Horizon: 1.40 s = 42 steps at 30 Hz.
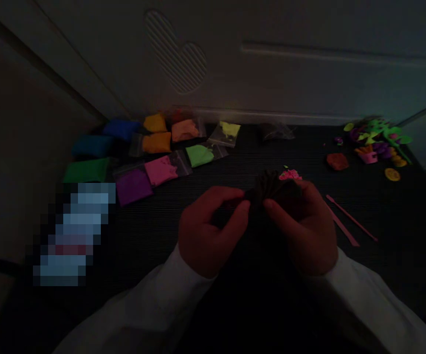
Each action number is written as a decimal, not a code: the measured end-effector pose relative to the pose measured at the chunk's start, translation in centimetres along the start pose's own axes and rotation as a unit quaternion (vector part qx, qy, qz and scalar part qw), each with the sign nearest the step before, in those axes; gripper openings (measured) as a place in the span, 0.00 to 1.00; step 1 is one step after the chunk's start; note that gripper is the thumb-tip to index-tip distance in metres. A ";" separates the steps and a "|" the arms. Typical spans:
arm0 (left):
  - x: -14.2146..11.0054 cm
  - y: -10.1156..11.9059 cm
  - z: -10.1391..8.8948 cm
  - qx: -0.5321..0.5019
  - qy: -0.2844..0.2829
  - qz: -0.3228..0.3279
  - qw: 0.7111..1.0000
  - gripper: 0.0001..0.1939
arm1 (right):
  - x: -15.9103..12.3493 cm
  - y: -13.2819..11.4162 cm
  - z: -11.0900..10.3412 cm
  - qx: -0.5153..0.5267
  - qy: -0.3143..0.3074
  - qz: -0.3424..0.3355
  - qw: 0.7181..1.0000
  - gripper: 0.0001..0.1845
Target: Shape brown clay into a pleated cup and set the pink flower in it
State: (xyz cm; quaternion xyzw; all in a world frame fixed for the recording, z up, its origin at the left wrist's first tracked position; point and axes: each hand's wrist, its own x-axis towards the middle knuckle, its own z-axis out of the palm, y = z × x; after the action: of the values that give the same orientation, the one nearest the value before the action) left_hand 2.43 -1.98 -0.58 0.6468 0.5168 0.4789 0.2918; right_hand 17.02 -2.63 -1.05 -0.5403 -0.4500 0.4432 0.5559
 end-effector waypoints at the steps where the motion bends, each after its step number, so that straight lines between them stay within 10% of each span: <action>1: -0.1 0.0 0.0 0.007 -0.001 0.013 1.000 0.06 | 0.0 0.0 0.0 0.000 0.002 -0.004 1.000 0.16; 8: -0.1 0.0 0.3 0.056 0.029 0.071 0.995 0.07 | 0.0 0.0 0.1 0.002 0.012 -0.017 1.000 0.16; 34: -0.4 0.3 0.9 -0.065 0.059 -0.057 0.994 0.05 | -0.1 -0.1 0.4 0.065 0.005 0.007 0.998 0.12; 42: 0.0 -0.3 0.5 -0.340 0.010 -0.171 0.925 0.05 | -0.1 0.0 -0.1 0.099 -0.014 0.024 0.995 0.11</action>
State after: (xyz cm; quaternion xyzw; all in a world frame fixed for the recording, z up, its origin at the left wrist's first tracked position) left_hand 2.84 -1.86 -1.01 0.4064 0.4286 0.5749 0.5663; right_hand 17.14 -2.80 -1.06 -0.4873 -0.3988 0.5063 0.5892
